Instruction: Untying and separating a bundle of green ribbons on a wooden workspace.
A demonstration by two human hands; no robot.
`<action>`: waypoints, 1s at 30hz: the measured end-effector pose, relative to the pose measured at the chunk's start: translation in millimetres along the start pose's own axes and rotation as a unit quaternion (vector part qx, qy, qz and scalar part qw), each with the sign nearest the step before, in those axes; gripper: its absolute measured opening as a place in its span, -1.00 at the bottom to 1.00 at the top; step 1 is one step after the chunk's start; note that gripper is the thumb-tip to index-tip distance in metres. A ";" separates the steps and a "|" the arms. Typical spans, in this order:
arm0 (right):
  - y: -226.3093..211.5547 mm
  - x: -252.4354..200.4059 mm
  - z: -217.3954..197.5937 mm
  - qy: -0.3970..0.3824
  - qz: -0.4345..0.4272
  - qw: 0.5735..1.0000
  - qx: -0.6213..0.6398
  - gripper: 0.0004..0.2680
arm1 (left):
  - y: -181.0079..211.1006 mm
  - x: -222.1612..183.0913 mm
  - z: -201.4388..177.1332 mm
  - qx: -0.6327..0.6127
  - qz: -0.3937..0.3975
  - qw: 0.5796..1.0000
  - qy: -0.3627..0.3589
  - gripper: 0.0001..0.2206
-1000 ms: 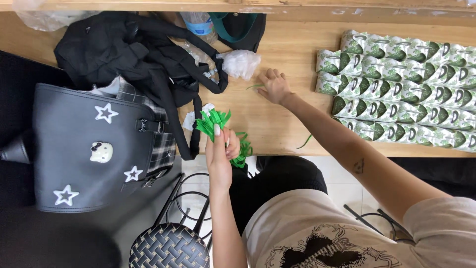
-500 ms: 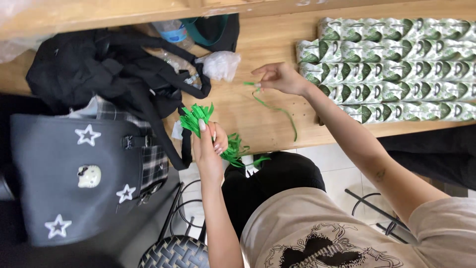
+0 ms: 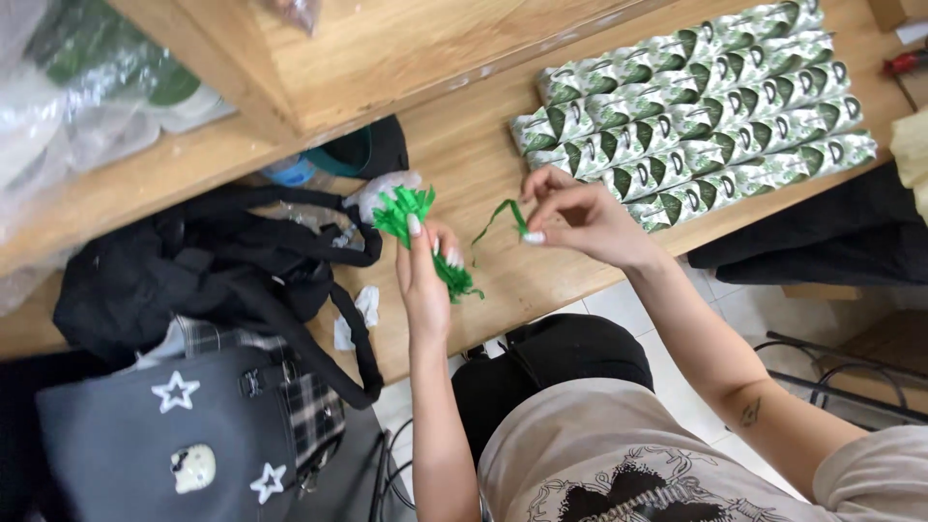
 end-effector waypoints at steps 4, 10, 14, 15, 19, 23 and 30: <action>-52.5 -22.1 0.8 0.017 -0.065 0.997 -0.050 -0.92 | 7.8 17.4 32.0 0.056 0.020 0.998 -0.034 -0.66; -80.2 -29.6 -2.1 0.086 -0.119 0.987 -0.071 -0.90 | 32.4 21.0 115.1 -0.018 0.008 0.987 -0.159 -0.65; -68.0 -25.0 -17.0 0.160 -0.119 0.980 -0.028 -0.93 | 31.8 20.1 145.0 0.035 0.017 0.979 -0.201 -0.55; -65.0 -23.5 -21.5 0.170 -0.124 0.978 0.006 -0.93 | 32.7 21.4 149.5 0.050 0.028 0.978 -0.202 -0.53; -73.4 -17.1 -22.0 0.195 -0.099 0.975 0.040 -0.94 | 26.5 20.5 159.4 -0.002 -0.033 0.981 -0.193 -0.62; -67.0 -15.7 -23.0 0.194 -0.088 0.972 0.098 -0.95 | 13.1 14.1 160.9 -0.014 -0.025 0.976 -0.218 -0.68; -46.0 -16.4 -36.8 0.244 -0.094 0.963 0.056 -0.96 | 5.7 12.4 152.9 0.009 -0.038 0.979 -0.200 -0.71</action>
Point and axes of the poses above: each hand's wrist, its own x-axis towards the middle knuckle, its own z-axis out of the palm, y = z × x, the point moved 10 cm from there along x, towards the middle knuckle, and after that the axes turned 5 degrees about z, right-handed, at the moved point
